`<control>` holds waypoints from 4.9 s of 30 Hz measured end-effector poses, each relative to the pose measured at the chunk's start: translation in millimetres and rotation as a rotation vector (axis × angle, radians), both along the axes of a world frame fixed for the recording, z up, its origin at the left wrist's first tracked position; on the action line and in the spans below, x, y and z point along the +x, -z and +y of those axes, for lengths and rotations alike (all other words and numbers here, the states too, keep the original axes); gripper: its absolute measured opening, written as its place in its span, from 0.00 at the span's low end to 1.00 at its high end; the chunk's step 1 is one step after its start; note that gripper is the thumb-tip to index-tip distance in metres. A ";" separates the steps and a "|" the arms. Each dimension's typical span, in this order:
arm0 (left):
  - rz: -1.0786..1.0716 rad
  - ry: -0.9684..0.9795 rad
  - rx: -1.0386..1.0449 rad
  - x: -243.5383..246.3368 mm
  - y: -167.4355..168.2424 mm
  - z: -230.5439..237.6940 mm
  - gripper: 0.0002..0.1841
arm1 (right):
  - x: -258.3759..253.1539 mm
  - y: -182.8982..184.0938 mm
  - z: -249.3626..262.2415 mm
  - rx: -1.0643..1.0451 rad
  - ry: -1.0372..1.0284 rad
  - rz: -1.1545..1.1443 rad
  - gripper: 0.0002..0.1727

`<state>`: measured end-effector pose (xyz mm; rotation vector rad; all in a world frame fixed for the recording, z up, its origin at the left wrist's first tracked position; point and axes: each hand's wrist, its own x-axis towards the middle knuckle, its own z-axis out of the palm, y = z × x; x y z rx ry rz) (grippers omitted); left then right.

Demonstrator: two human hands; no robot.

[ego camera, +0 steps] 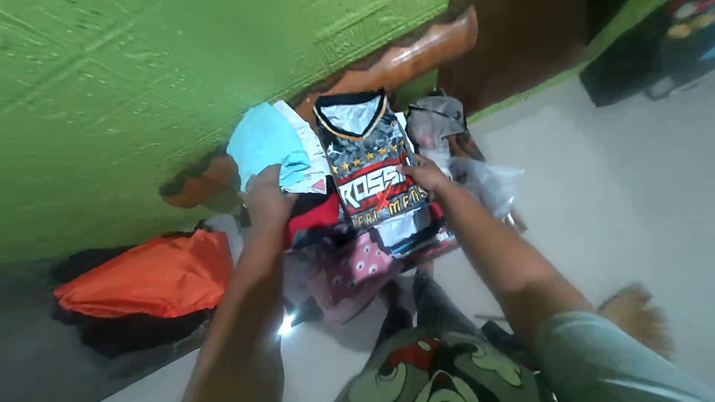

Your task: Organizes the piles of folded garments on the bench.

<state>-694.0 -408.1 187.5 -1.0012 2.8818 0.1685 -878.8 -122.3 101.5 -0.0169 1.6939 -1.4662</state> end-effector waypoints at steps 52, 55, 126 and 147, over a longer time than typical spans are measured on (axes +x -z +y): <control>0.624 -0.331 0.658 -69.4 -9.2 165.4 0.26 | 56.5 32.8 102.5 -0.119 0.209 -0.008 0.38; 0.637 -0.360 0.685 -72.3 -21.3 158.9 0.26 | 52.1 31.5 93.9 -0.026 0.126 0.045 0.23; -0.128 0.760 -0.023 -46.6 107.8 258.2 0.14 | 428.0 199.3 318.6 0.191 -0.610 -0.296 0.33; -0.009 0.626 0.079 -33.5 101.2 246.5 0.16 | 422.5 207.5 336.7 0.163 -0.652 -0.303 0.32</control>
